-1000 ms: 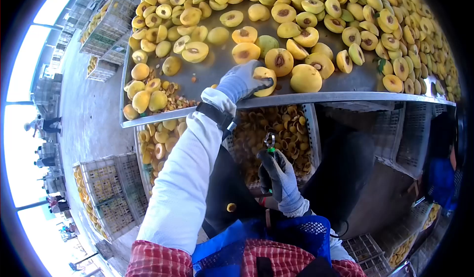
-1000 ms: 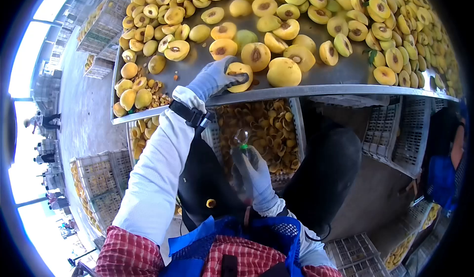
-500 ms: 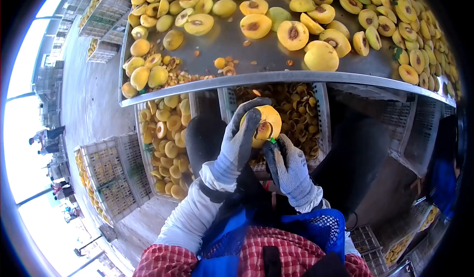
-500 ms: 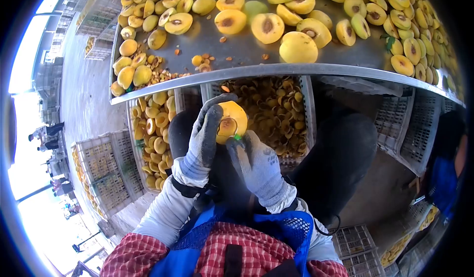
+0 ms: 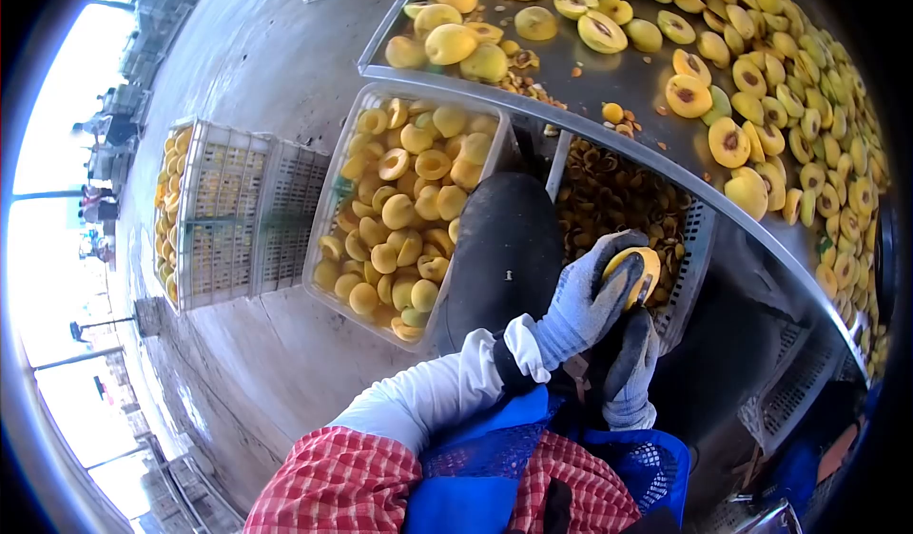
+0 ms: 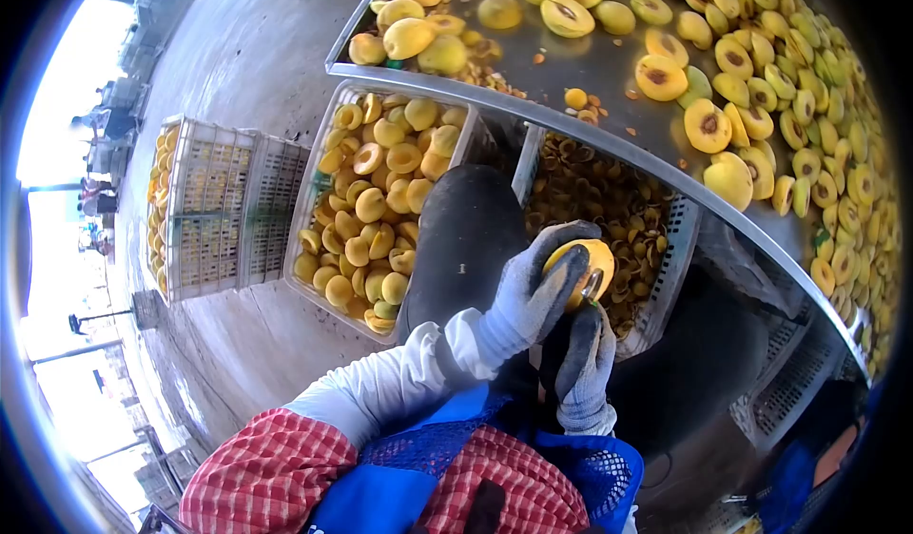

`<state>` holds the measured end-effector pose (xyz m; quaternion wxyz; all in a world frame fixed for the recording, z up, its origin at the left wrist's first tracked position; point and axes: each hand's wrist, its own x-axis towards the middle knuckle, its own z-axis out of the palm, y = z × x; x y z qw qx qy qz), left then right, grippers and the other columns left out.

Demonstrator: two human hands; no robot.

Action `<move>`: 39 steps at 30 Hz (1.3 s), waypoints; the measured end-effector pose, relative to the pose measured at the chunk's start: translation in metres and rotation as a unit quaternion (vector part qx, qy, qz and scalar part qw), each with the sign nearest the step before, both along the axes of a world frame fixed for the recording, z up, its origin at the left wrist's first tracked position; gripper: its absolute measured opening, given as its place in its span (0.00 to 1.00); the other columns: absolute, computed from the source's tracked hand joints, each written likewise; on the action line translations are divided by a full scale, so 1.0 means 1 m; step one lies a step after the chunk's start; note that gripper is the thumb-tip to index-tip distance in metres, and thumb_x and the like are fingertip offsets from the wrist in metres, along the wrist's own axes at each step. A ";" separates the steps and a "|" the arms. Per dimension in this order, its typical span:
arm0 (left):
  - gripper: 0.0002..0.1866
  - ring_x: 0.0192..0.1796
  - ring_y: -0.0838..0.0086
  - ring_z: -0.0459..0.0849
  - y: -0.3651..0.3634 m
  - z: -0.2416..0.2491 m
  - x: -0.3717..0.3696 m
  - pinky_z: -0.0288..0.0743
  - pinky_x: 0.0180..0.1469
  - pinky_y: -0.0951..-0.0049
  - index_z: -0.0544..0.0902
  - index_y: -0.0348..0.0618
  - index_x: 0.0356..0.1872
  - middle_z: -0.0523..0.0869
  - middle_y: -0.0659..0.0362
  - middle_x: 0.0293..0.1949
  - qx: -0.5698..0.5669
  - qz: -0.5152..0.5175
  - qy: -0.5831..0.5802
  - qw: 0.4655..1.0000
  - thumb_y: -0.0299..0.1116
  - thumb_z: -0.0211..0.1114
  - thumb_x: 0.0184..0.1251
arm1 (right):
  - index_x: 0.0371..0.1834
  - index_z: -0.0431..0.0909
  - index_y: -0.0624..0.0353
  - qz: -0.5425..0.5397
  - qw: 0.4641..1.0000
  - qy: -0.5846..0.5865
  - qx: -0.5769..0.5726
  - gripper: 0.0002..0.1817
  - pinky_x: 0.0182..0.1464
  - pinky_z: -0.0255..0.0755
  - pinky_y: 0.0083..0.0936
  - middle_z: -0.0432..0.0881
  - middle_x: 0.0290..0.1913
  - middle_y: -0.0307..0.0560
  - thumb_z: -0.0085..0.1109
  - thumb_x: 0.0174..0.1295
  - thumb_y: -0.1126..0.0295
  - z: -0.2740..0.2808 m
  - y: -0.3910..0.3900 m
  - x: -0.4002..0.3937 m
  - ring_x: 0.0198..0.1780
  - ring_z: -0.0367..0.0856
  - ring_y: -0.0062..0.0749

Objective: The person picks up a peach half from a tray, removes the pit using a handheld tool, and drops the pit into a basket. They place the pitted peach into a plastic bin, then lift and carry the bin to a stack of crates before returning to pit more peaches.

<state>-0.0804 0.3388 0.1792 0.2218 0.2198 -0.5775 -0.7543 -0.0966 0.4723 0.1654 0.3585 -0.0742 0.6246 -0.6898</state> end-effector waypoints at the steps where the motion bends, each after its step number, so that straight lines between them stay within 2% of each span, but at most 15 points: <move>1: 0.18 0.49 0.72 0.80 -0.002 0.003 0.002 0.73 0.53 0.74 0.74 0.37 0.55 0.81 0.53 0.48 -0.013 0.004 0.000 1.000 0.36 0.57 0.70 | 0.59 0.68 0.64 -0.007 0.999 0.036 -0.008 0.19 0.52 0.72 0.21 0.77 0.49 0.46 0.45 0.72 0.62 -0.010 -0.001 0.005 0.49 0.77 0.28; 6: 0.19 0.47 0.70 0.82 -0.020 0.000 0.013 0.74 0.51 0.73 0.73 0.38 0.56 0.82 0.52 0.46 -0.092 -0.052 -0.044 0.993 0.37 0.57 0.70 | 0.51 0.71 0.60 0.019 1.000 0.018 0.001 0.20 0.33 0.73 0.18 0.79 0.34 0.42 0.45 0.71 0.53 0.003 -0.017 0.007 0.32 0.78 0.24; 7: 0.19 0.46 0.69 0.82 -0.023 0.000 0.014 0.74 0.51 0.73 0.73 0.38 0.56 0.82 0.52 0.45 -0.115 -0.062 -0.058 0.990 0.37 0.57 0.70 | 0.48 0.71 0.59 0.049 0.990 -0.120 -0.054 0.21 0.27 0.70 0.18 0.76 0.29 0.41 0.43 0.71 0.50 0.006 -0.015 0.005 0.26 0.74 0.23; 9: 0.18 0.46 0.63 0.84 -0.027 -0.001 0.017 0.75 0.50 0.70 0.74 0.39 0.55 0.83 0.49 0.44 -0.172 -0.072 -0.061 0.981 0.37 0.56 0.69 | 0.42 0.72 0.57 0.102 0.904 -0.385 -0.157 0.25 0.16 0.63 0.18 0.72 0.20 0.39 0.40 0.70 0.44 0.010 -0.007 0.002 0.16 0.68 0.22; 10: 0.18 0.46 0.62 0.84 -0.028 -0.004 0.018 0.75 0.50 0.69 0.74 0.39 0.55 0.83 0.49 0.44 -0.186 -0.083 -0.061 0.977 0.37 0.56 0.69 | 0.37 0.73 0.55 0.072 0.907 -0.406 -0.086 0.30 0.08 0.51 0.20 0.64 0.14 0.37 0.34 0.68 0.38 0.016 -0.011 0.007 0.08 0.57 0.22; 12: 0.17 0.45 0.63 0.84 -0.031 -0.003 0.018 0.75 0.49 0.67 0.75 0.40 0.54 0.83 0.49 0.43 -0.165 -0.107 -0.065 0.978 0.37 0.56 0.69 | 0.35 0.73 0.56 0.110 0.822 -0.520 -0.205 0.31 0.09 0.52 0.18 0.64 0.14 0.37 0.35 0.67 0.37 0.008 -0.014 0.007 0.09 0.57 0.20; 17: 0.16 0.48 0.71 0.80 -0.014 -0.031 0.023 0.74 0.54 0.72 0.75 0.34 0.52 0.81 0.54 0.47 0.375 -0.034 -0.035 0.926 0.35 0.52 0.73 | 0.33 0.69 0.56 0.175 0.633 -0.589 -0.471 0.28 0.07 0.60 0.15 0.64 0.13 0.35 0.40 0.67 0.40 0.015 -0.030 0.003 0.08 0.63 0.18; 18: 0.16 0.46 0.75 0.79 -0.014 -0.043 0.032 0.74 0.51 0.76 0.76 0.35 0.52 0.81 0.57 0.45 0.163 0.020 0.000 0.986 0.36 0.54 0.72 | 0.34 0.66 0.57 0.180 0.578 -0.578 -0.547 0.25 0.06 0.60 0.16 0.64 0.12 0.34 0.42 0.68 0.43 0.014 -0.035 -0.001 0.08 0.63 0.17; 20: 0.17 0.43 0.78 0.79 -0.032 -0.056 0.057 0.74 0.48 0.80 0.77 0.37 0.51 0.81 0.61 0.41 0.008 0.107 -0.029 0.994 0.39 0.56 0.71 | 0.34 0.66 0.57 0.093 0.614 -0.576 -0.532 0.25 0.07 0.62 0.14 0.65 0.14 0.34 0.41 0.69 0.43 0.005 -0.026 -0.003 0.09 0.64 0.16; 23: 0.18 0.43 0.74 0.79 -0.102 -0.010 0.091 0.75 0.47 0.76 0.76 0.37 0.52 0.80 0.58 0.38 0.216 0.304 0.049 0.927 0.42 0.54 0.72 | 0.37 0.67 0.58 0.049 0.694 -0.565 -0.445 0.27 0.09 0.60 0.12 0.65 0.14 0.35 0.36 0.70 0.43 0.000 -0.008 -0.006 0.09 0.63 0.15; 25: 0.20 0.50 0.66 0.80 -0.158 -0.067 0.139 0.75 0.53 0.69 0.72 0.37 0.58 0.80 0.53 0.49 -0.273 0.309 -0.142 0.900 0.39 0.54 0.72 | 0.40 0.69 0.59 0.069 0.733 -0.529 -0.421 0.28 0.09 0.59 0.12 0.66 0.15 0.35 0.34 0.70 0.42 -0.005 -0.001 -0.008 0.09 0.62 0.14; 27: 0.23 0.56 0.59 0.77 -0.173 -0.108 0.178 0.70 0.59 0.61 0.70 0.45 0.62 0.77 0.50 0.55 -0.479 0.101 -0.440 0.753 0.40 0.56 0.68 | 0.45 0.72 0.60 0.064 0.751 -0.525 -0.395 0.30 0.10 0.59 0.14 0.66 0.14 0.35 0.33 0.70 0.41 -0.004 -0.001 -0.009 0.09 0.62 0.16; 29: 0.28 0.63 0.53 0.69 -0.163 -0.147 0.212 0.61 0.63 0.54 0.68 0.54 0.65 0.72 0.50 0.61 -0.617 0.002 -0.458 0.640 0.44 0.59 0.63 | 0.44 0.72 0.60 0.062 0.778 -0.510 -0.360 0.31 0.09 0.57 0.16 0.67 0.15 0.36 0.33 0.70 0.41 0.000 -0.005 -0.009 0.10 0.61 0.18; 34: 0.28 0.64 0.55 0.67 -0.180 -0.105 0.179 0.58 0.66 0.58 0.68 0.45 0.64 0.71 0.51 0.62 -0.600 0.181 -0.405 0.665 0.38 0.60 0.63 | 0.38 0.68 0.61 0.042 0.808 -0.497 -0.313 0.27 0.08 0.57 0.15 0.66 0.16 0.39 0.34 0.72 0.44 0.000 -0.007 -0.008 0.10 0.62 0.20; 39: 0.35 0.69 0.56 0.60 -0.167 -0.180 0.178 0.49 0.70 0.53 0.61 0.45 0.68 0.64 0.50 0.67 -0.594 0.019 -0.391 0.703 0.46 0.59 0.62 | 0.37 0.70 0.59 0.040 0.814 -0.517 -0.263 0.27 0.10 0.55 0.15 0.65 0.16 0.38 0.40 0.69 0.42 -0.002 -0.020 -0.010 0.11 0.59 0.19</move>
